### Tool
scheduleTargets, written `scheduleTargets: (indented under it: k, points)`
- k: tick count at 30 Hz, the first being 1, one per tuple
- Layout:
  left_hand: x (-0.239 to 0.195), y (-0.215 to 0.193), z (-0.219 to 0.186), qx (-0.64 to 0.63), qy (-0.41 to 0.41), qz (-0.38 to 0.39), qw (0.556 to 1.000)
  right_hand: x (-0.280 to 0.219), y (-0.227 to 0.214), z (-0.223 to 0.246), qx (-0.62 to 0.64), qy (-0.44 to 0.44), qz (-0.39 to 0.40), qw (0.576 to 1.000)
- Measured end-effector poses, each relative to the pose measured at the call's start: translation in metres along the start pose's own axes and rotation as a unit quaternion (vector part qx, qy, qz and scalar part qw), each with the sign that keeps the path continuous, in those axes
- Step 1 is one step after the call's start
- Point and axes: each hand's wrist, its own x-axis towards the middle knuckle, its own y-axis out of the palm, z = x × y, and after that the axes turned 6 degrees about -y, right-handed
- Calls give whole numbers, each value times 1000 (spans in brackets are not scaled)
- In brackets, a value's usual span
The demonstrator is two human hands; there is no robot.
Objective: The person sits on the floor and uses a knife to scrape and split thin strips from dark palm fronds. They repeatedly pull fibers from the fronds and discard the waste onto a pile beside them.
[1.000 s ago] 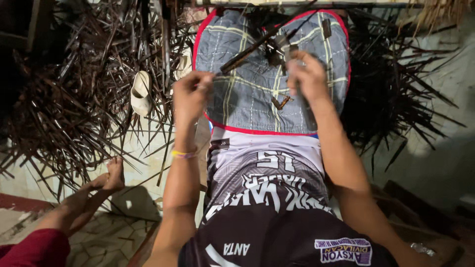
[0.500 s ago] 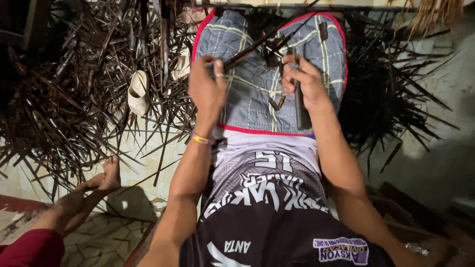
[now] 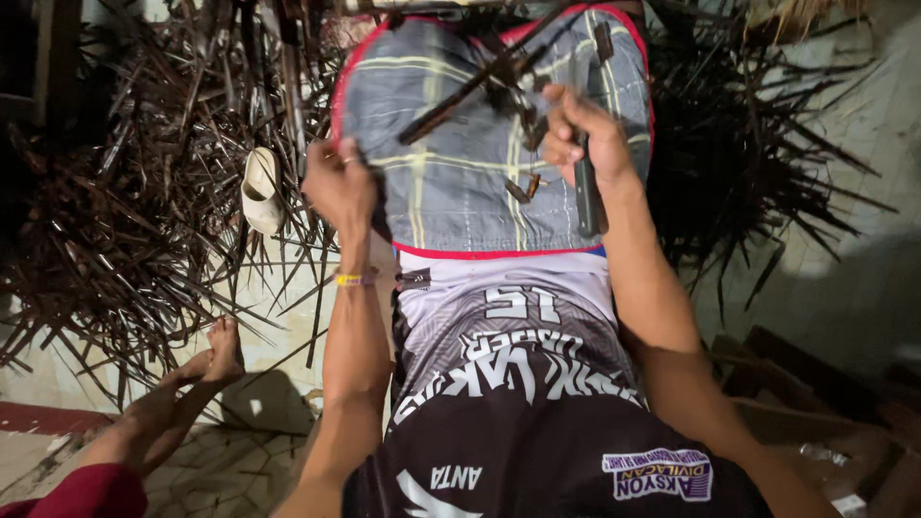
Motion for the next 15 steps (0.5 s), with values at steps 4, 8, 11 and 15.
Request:
scheduleTargets:
  k: [4,8,11,15]
  points:
    - [1,17,64,21,-38,-30,999,0,-3,5,88,-23,3,996]
    - [2,33,77,66,-43,1,997,-3,-6,8,66,-18,-16,998]
    - [3,33,73,86,-15,-14,996,-4,10,12,-1,-1,-16,1000]
    - [2,34,76,71,-2,-19,997,-10,49,11,-221,135,-19,966]
